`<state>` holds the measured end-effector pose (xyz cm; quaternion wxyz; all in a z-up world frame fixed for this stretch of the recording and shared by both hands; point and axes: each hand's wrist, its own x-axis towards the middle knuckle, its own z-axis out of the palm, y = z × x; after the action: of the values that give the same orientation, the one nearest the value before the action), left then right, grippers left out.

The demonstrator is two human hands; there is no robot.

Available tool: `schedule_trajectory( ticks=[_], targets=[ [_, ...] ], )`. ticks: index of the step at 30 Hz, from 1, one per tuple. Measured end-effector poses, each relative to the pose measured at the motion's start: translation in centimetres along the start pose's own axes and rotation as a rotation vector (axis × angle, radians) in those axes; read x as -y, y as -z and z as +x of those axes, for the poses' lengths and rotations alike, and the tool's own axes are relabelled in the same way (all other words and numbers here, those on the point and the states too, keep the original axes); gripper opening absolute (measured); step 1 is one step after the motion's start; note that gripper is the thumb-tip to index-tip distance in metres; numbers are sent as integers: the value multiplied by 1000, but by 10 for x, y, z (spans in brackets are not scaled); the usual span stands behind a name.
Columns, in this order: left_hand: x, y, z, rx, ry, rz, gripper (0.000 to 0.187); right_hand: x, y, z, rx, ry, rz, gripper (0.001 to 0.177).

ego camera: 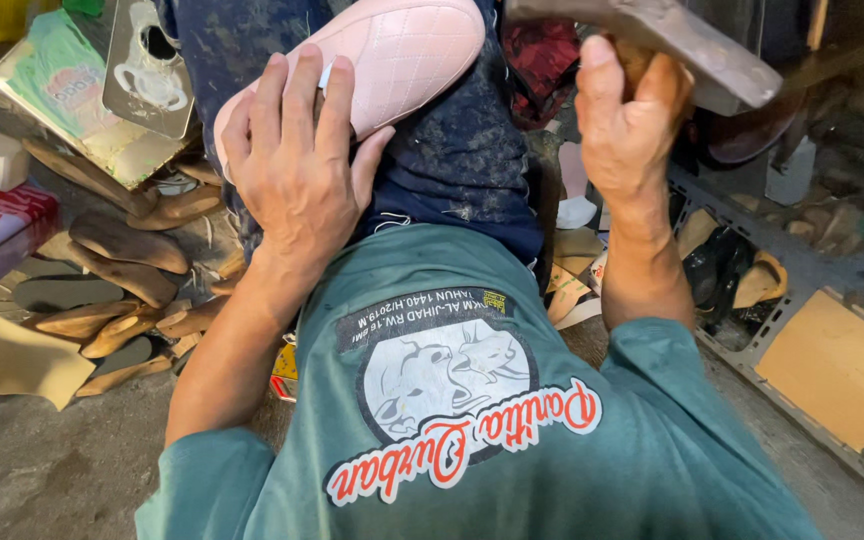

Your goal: The person holds a pink shoe sole on their lap and repeatedly strikes it with a hammer. They adjust the shoe's position and continue hammering the sole throughout the video.

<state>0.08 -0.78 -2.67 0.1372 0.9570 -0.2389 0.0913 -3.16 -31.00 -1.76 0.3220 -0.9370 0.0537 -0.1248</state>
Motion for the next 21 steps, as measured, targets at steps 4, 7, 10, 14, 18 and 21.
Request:
schedule_trajectory(
  ticks=[4,7,10,14,18,21],
  targets=[
    [-3,-4,-3,-23,2,12,48,8,2,21,281,355,-111,31],
    [-6,-4,-4,-63,2,37,48,-13,1,15,232,251,-15,40],
    [-5,-2,-6,-56,11,56,46,-10,-3,19,107,379,-299,42],
    [-5,-1,-5,-55,3,50,47,0,10,31,207,245,-177,41],
    [-5,3,-1,-78,9,10,47,-6,31,31,-77,204,-267,46],
    [-6,2,1,-73,22,13,46,-13,22,11,-86,322,-177,29]
  ],
)
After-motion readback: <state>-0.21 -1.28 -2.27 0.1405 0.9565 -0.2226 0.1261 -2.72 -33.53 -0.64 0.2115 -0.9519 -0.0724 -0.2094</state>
